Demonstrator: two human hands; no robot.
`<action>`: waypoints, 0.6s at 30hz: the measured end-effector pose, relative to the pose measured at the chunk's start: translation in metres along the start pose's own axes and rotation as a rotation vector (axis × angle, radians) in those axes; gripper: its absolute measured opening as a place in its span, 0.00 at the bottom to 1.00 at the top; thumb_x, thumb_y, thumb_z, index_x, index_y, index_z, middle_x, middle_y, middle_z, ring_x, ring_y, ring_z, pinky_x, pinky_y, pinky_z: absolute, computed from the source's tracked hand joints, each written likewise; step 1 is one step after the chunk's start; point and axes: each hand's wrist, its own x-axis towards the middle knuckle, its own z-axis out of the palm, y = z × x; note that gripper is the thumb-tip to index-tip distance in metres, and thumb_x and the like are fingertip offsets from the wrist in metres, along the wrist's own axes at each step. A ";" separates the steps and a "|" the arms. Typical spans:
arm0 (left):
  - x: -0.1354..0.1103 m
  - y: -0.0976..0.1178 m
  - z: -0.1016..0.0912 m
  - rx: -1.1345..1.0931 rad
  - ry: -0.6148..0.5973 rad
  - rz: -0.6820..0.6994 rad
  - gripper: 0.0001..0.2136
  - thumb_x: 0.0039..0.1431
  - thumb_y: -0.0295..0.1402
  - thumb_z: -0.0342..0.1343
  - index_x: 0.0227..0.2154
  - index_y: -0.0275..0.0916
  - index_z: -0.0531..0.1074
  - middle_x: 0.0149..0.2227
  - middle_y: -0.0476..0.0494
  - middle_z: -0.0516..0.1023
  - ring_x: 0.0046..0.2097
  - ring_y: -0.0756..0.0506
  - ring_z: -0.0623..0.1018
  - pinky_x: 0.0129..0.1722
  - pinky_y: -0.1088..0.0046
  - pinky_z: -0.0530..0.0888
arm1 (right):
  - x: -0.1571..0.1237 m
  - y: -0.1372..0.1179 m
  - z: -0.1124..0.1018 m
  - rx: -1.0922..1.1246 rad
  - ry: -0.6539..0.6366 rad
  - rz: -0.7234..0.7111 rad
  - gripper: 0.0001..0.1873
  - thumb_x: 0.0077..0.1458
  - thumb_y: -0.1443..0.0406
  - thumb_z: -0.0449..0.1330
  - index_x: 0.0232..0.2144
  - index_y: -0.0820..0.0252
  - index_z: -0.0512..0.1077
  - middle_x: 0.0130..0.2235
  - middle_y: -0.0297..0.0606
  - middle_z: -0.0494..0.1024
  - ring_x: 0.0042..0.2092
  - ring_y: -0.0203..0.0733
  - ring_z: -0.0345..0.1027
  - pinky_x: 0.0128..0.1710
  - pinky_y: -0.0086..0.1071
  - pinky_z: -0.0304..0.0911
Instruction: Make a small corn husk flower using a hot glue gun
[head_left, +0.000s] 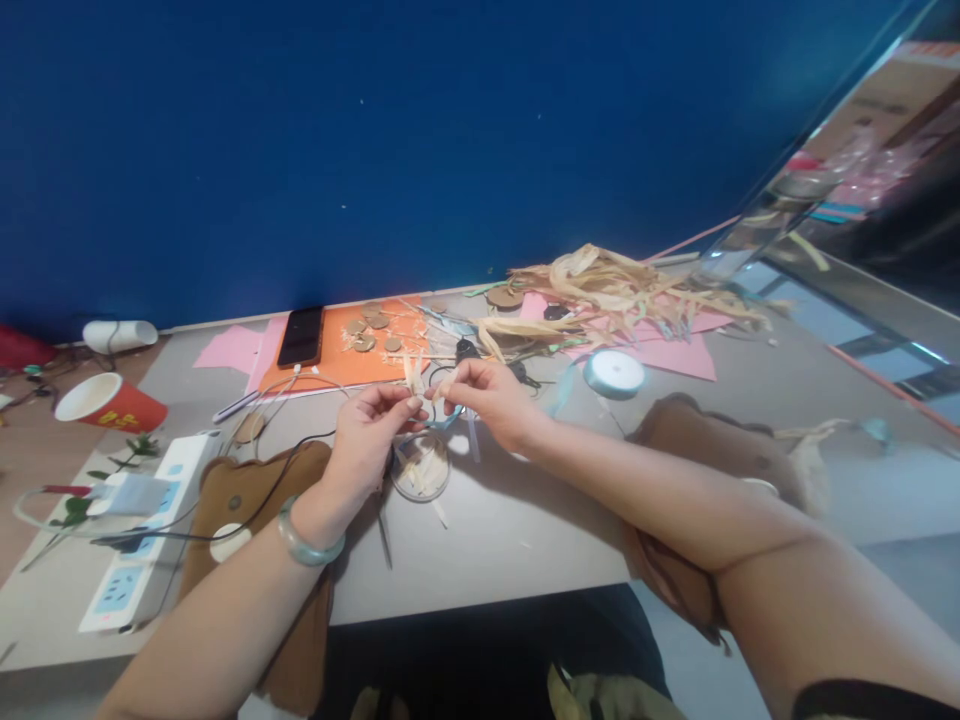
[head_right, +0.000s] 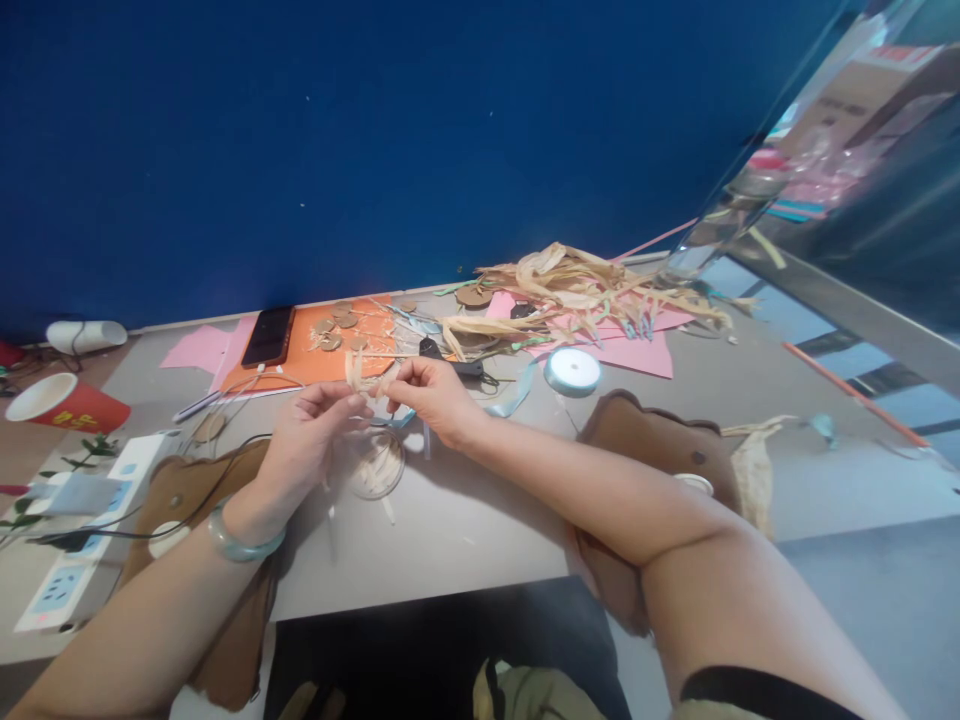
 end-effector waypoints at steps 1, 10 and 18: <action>0.000 0.000 -0.001 0.001 -0.003 0.000 0.12 0.45 0.35 0.67 0.31 0.35 0.72 0.26 0.48 0.77 0.28 0.50 0.78 0.30 0.73 0.77 | 0.000 0.001 0.000 0.019 -0.013 0.001 0.10 0.45 0.65 0.64 0.21 0.60 0.65 0.23 0.32 0.76 0.28 0.34 0.68 0.34 0.31 0.62; 0.002 0.000 -0.003 -0.002 -0.008 0.016 0.12 0.45 0.35 0.66 0.30 0.35 0.71 0.26 0.48 0.77 0.29 0.49 0.78 0.31 0.74 0.76 | 0.002 0.004 -0.005 -0.250 -0.058 -0.201 0.06 0.48 0.64 0.63 0.27 0.60 0.70 0.28 0.36 0.77 0.29 0.36 0.68 0.30 0.31 0.62; 0.002 0.003 -0.002 -0.074 -0.057 -0.006 0.11 0.46 0.34 0.66 0.29 0.36 0.70 0.26 0.50 0.75 0.29 0.51 0.77 0.30 0.77 0.74 | -0.002 0.003 -0.026 -1.124 0.055 -0.965 0.08 0.58 0.67 0.56 0.33 0.51 0.75 0.37 0.34 0.79 0.35 0.37 0.68 0.43 0.40 0.51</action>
